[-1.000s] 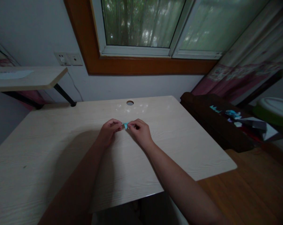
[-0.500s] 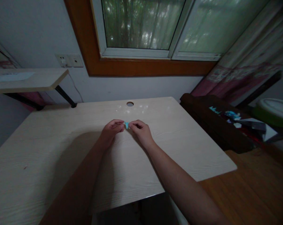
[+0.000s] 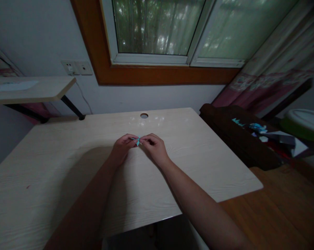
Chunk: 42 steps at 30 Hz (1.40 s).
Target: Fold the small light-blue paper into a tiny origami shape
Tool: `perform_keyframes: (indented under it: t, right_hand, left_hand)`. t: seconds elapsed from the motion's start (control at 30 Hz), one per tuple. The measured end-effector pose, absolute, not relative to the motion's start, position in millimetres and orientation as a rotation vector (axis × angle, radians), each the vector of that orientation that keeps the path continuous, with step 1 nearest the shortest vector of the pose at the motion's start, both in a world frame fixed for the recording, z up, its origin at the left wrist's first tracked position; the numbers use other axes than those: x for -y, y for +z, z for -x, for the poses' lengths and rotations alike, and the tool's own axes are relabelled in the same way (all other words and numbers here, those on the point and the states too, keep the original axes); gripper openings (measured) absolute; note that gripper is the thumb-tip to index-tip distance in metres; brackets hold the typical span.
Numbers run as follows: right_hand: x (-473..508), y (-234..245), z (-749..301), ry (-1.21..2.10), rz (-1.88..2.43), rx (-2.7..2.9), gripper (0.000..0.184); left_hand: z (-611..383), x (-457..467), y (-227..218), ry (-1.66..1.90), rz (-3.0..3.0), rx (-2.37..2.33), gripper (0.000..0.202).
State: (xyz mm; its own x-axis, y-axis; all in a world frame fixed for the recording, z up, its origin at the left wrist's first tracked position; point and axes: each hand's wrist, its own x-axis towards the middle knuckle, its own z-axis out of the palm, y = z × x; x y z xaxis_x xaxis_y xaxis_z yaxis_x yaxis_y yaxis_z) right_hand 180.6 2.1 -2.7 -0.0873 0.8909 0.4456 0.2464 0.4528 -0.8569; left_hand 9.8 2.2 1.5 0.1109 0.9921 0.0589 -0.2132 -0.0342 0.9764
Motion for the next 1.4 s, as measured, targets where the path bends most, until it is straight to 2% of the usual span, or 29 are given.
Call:
perform_keyframes:
  t: [0.47, 0.93, 1.27, 1.4]
  right_hand:
    - [-4, 1, -184, 0.651, 1.044, 1.592, 0.011]
    - [-6, -9, -183, 0.667, 1.114, 1.657, 0.013]
    - [-3, 0, -185, 0.537, 1.131, 1.601, 0.013]
    - [-4, 1, -185, 0.614, 1.122, 1.486, 0.014]
  left_hand:
    - [-7, -4, 6, 1.226, -1.215, -0.979, 0.021]
    - [-9, -4, 7, 1.268, -1.180, -1.077, 0.030]
    - [-4, -10, 0, 1.440, -1.100, -1.081, 0.033]
    - [0, -13, -2, 1.518, -1.041, -1.123, 0.030]
